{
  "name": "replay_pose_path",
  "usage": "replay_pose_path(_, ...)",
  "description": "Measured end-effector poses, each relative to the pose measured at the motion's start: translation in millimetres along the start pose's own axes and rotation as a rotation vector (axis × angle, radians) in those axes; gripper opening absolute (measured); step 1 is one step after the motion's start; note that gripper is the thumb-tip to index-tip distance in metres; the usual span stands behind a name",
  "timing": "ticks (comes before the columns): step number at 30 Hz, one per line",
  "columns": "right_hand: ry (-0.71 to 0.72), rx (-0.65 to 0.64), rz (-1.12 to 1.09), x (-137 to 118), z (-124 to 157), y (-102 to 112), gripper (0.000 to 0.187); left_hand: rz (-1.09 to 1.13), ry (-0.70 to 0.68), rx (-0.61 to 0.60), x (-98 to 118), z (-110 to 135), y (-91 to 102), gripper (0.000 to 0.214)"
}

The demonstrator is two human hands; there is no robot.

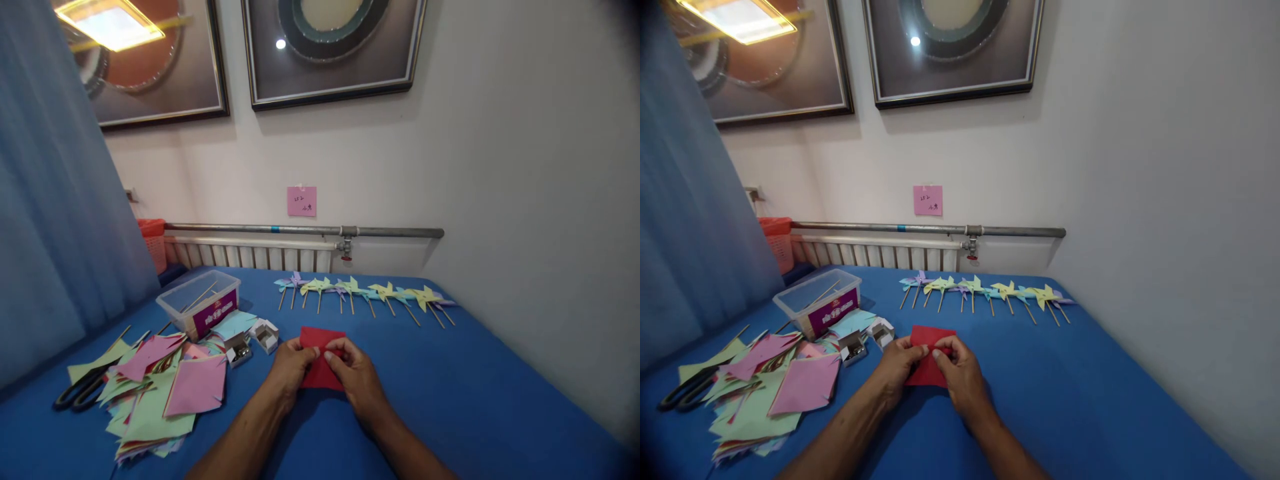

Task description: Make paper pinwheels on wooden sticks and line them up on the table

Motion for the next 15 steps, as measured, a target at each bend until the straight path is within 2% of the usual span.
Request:
replay_pose_path(11,0.006,0.059,0.014,7.9,0.4,1.4,0.027,0.008,0.008,-0.058,-3.5,-0.1,-1.9,0.053)
replay_pose_path(15,0.001,0.035,0.015,8.3,0.3,0.3,0.028,0.009,0.01,-0.055,-4.9,-1.4,-2.2,0.055)
Point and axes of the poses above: each hand's wrist, its own z-axis away from the middle knuckle, its own y-axis out of the back of the hand, x = y × z, the point moved 5 cm from there along -z, towards the middle knuckle, and after that the axes turned 8 degrees about y, right-handed, at the moved point
